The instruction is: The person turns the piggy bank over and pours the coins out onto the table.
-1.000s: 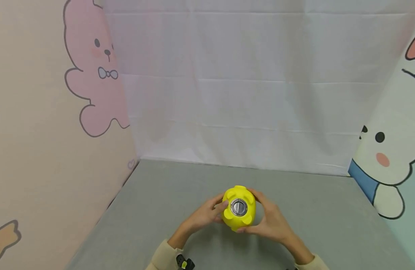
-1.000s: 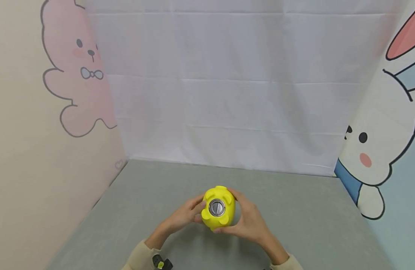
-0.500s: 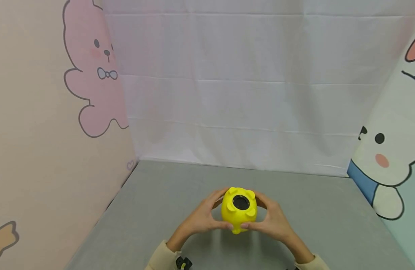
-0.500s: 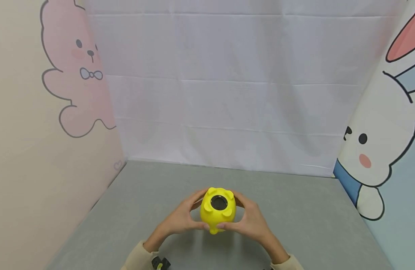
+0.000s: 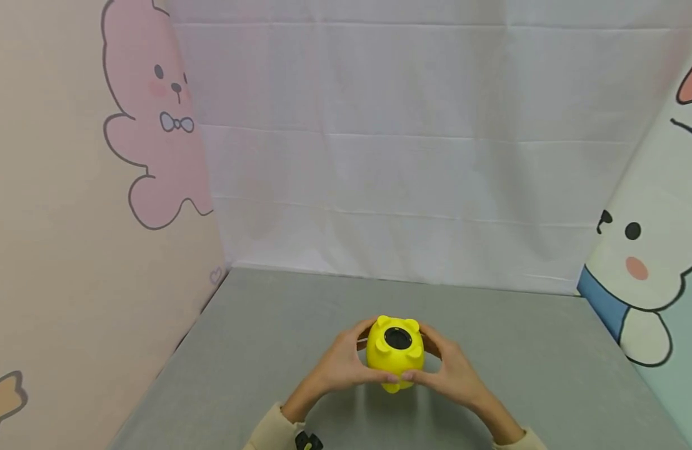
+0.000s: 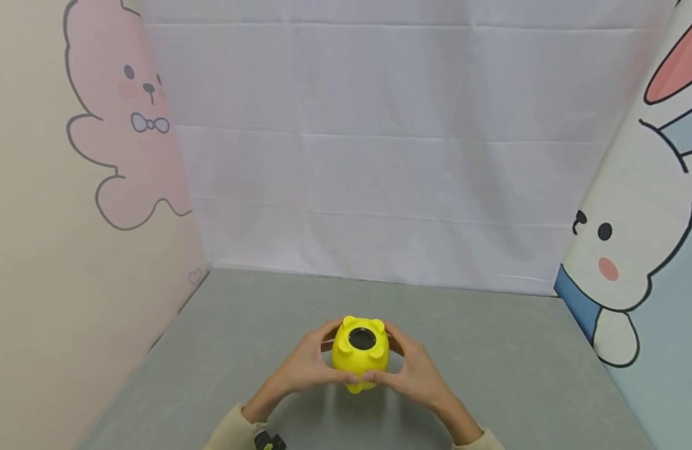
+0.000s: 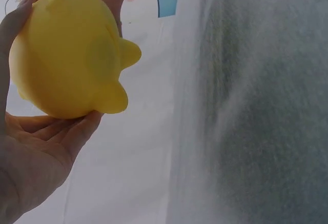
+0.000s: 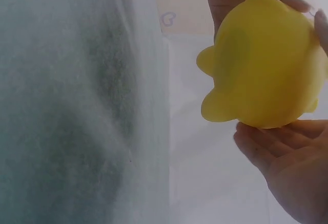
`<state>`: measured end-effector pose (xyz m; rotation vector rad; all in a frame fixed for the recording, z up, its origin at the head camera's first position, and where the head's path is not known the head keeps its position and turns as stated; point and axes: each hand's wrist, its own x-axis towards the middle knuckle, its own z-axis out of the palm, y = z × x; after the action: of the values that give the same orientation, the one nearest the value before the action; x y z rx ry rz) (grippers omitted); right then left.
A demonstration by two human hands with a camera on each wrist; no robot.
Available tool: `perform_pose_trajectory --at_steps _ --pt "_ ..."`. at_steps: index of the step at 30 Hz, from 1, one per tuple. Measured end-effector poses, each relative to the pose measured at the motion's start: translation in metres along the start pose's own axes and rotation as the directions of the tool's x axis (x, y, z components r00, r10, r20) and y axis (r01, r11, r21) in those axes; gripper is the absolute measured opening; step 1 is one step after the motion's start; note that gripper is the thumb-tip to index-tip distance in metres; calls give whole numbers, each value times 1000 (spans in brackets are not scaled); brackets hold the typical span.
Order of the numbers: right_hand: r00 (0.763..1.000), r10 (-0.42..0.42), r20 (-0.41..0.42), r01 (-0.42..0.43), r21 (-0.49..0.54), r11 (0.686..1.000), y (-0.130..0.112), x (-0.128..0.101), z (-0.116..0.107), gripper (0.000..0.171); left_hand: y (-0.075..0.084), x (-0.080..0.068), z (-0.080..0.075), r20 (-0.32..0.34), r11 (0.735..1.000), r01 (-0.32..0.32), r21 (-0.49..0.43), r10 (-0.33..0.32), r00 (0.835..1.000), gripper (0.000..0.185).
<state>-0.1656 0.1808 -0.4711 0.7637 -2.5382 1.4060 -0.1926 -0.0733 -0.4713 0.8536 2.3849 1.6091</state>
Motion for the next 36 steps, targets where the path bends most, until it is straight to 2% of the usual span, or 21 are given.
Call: perform_pose_trajectory --at_steps 3,6,8,13,21,28,30,33,36 --pt "1000 -23 10 23 -9 1000 1 -1 -1 98 -3 1 2 -19 1000 15 -18 -15 1000 93" --pt "998 -47 31 48 -27 998 3 -3 0 113 -6 2 4 -18 1000 -8 -19 7 1000 90" --pt "999 -34 39 36 -37 999 4 -5 3 117 -9 1 6 -10 1000 -23 -17 23 1000 89" --pt "1000 29 12 -29 -38 999 3 -8 9 113 -11 -1 11 15 999 -33 -36 33 999 89" --pt "996 89 -5 -89 6 996 -4 -1 16 112 -11 -4 12 -24 999 -10 -53 8 1000 97" --pt "998 50 -33 -51 -35 998 -4 -3 18 109 -13 -8 10 26 1000 -5 18 4 1000 101" --pt "998 39 -44 -41 -45 998 -2 -5 18 108 -9 -8 6 39 999 -14 42 12 999 99" --pt "998 32 -58 -35 -48 998 1 -7 17 108 0 -7 -2 42 987 -67 144 61 997 90" --pt "998 26 -54 -28 -47 999 3 -7 17 108 12 -5 -12 46 955 -121 270 113 993 79"
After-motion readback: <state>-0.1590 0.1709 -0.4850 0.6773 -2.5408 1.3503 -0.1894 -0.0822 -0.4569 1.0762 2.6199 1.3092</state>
